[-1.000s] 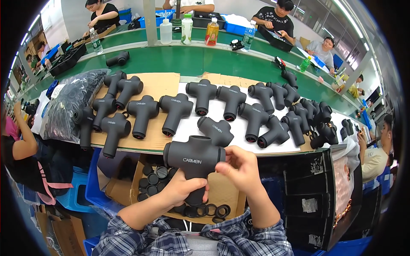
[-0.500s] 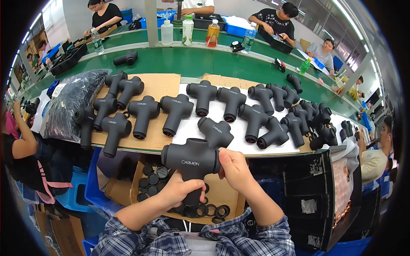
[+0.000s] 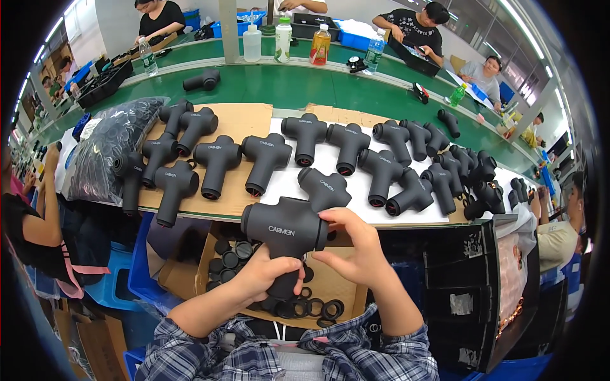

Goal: Assembling components onto portable massage guns at a factory workstation.

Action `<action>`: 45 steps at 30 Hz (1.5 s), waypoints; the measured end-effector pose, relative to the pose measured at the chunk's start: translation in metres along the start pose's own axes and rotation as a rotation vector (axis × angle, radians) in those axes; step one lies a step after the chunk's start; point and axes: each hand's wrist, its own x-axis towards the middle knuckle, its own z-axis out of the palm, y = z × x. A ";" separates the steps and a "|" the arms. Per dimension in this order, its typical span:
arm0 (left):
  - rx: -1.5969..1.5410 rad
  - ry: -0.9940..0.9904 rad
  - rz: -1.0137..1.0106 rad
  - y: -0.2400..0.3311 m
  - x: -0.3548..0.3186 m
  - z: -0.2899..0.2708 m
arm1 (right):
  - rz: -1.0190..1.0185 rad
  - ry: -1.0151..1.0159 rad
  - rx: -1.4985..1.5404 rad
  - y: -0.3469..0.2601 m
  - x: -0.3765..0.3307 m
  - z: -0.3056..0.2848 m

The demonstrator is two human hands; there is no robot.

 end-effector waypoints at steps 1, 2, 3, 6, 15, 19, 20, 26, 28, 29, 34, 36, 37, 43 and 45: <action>-0.001 0.001 -0.002 -0.001 0.001 0.000 | 0.227 -0.113 0.064 0.004 0.000 -0.004; 0.029 0.007 0.002 -0.002 0.002 0.001 | 0.454 -0.225 0.127 0.008 -0.001 -0.007; 0.059 0.013 0.007 -0.004 0.003 0.001 | 0.681 -0.337 0.191 0.008 -0.001 -0.009; 0.071 0.008 -0.004 -0.003 0.002 0.002 | 0.302 -0.152 0.104 -0.002 -0.006 -0.002; 0.041 0.001 -0.042 -0.003 0.000 0.013 | 0.240 -0.184 0.091 0.001 -0.015 -0.019; 0.015 0.030 -0.086 -0.008 0.003 0.010 | 0.448 -0.196 0.128 -0.004 -0.018 -0.012; 0.023 0.046 -0.096 -0.010 0.003 0.009 | 0.452 -0.197 0.130 -0.004 -0.020 -0.012; 0.052 0.025 -0.095 -0.013 -0.001 0.014 | 0.205 -0.075 -0.062 0.013 -0.038 -0.004; -0.031 0.011 -0.123 -0.016 -0.003 0.018 | -0.051 0.043 -0.168 0.016 -0.044 0.006; -0.032 0.014 -0.126 -0.019 -0.002 0.017 | 0.188 0.051 0.107 0.019 -0.045 0.009; 0.434 0.077 0.121 -0.034 0.006 0.015 | 0.413 0.284 0.350 0.002 -0.040 0.029; 0.443 0.057 0.118 -0.038 0.004 0.019 | 0.286 0.386 0.195 -0.001 -0.043 0.030; 0.442 0.056 0.117 -0.039 0.006 0.016 | 0.316 0.352 0.249 -0.001 -0.047 0.027; 1.519 -0.338 0.705 -0.003 0.016 -0.010 | 1.002 -0.018 1.154 0.011 -0.084 0.010; 1.683 -0.447 0.599 0.004 0.018 -0.013 | 1.127 0.001 1.125 0.014 -0.094 0.015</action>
